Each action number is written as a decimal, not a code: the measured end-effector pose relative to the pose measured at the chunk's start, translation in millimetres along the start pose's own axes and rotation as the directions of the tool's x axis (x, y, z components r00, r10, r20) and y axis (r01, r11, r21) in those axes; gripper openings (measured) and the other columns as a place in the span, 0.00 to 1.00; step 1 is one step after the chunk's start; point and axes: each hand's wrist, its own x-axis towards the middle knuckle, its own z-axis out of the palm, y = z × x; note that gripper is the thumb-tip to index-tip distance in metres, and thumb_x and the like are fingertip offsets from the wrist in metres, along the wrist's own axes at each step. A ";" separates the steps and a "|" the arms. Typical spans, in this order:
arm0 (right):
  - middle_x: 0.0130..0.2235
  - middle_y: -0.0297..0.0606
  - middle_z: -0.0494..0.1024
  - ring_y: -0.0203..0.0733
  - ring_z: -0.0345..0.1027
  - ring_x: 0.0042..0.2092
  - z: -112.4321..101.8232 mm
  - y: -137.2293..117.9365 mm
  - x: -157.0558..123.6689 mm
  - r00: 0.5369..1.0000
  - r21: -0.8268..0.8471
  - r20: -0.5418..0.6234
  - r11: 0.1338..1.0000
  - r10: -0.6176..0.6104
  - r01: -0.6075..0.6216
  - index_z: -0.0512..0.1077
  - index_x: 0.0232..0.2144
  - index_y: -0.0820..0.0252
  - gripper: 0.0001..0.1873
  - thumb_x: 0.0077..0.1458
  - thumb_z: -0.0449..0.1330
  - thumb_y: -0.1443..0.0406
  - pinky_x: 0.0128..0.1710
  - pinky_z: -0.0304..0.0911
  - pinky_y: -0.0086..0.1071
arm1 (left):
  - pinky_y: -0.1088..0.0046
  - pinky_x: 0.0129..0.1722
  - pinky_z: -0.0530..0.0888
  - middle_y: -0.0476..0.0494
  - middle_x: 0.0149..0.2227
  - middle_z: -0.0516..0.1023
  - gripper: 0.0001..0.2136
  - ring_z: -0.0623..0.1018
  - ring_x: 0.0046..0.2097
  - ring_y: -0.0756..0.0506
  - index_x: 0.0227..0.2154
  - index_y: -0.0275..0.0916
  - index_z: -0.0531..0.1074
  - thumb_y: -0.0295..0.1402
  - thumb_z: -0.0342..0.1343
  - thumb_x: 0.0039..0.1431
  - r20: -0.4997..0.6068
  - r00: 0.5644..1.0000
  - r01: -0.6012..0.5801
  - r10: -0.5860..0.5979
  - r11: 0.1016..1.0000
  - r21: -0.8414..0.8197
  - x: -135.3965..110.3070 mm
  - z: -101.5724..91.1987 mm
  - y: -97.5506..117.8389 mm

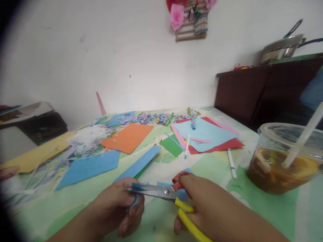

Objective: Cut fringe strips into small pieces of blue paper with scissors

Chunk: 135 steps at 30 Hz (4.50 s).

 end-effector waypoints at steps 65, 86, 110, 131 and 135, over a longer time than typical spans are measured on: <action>0.49 0.43 0.65 0.52 0.61 0.46 7.8 4.1 -5.1 0.998 -0.061 -0.050 0.997 0.044 -0.047 0.57 0.49 0.55 0.30 0.41 0.59 0.64 0.41 0.58 0.39 | 0.76 0.31 0.65 0.50 0.21 0.74 0.08 0.73 0.28 0.49 0.21 0.38 0.69 0.31 0.48 0.51 -0.273 0.818 -0.067 0.506 0.555 0.829 -0.5 14.9 5.3; 0.43 0.40 0.69 0.49 0.63 0.41 4.1 0.9 -4.0 1.000 -0.120 0.000 0.993 0.010 -0.010 0.60 0.46 0.55 0.28 0.40 0.60 0.63 0.35 0.60 0.36 | 0.81 0.29 0.65 0.52 0.21 0.74 0.08 0.73 0.26 0.52 0.21 0.38 0.71 0.23 0.47 0.47 -0.198 0.854 0.003 0.481 0.376 0.927 -4.6 15.2 8.0; 0.38 0.34 0.67 0.44 0.62 0.36 4.2 0.1 -2.8 0.999 -0.118 -0.030 0.992 0.043 -0.046 0.62 0.37 0.53 0.20 0.40 0.61 0.58 0.34 0.56 0.35 | 0.80 0.26 0.66 0.53 0.20 0.72 0.07 0.73 0.23 0.53 0.20 0.37 0.70 0.25 0.49 0.47 -0.224 0.887 -0.008 0.403 0.500 0.866 -4.2 12.5 8.0; 0.37 0.36 0.70 0.45 0.63 0.36 3.8 3.6 1.0 1.000 -0.126 -0.027 0.992 0.010 -0.013 0.64 0.36 0.54 0.17 0.41 0.60 0.58 0.33 0.57 0.33 | 0.80 0.22 0.64 0.53 0.18 0.71 0.07 0.69 0.18 0.56 0.16 0.35 0.67 0.26 0.51 0.47 -0.271 0.935 -0.017 0.227 0.795 0.606 2.2 8.2 8.6; 0.36 0.36 0.70 0.45 0.64 0.35 2.8 3.9 0.5 0.999 -0.140 -0.031 0.990 -0.018 0.014 0.64 0.35 0.55 0.17 0.41 0.60 0.58 0.33 0.57 0.33 | 0.80 0.20 0.63 0.52 0.17 0.71 0.06 0.68 0.17 0.55 0.17 0.35 0.67 0.28 0.54 0.45 -0.251 0.952 -0.028 0.174 0.868 0.496 2.9 6.9 9.5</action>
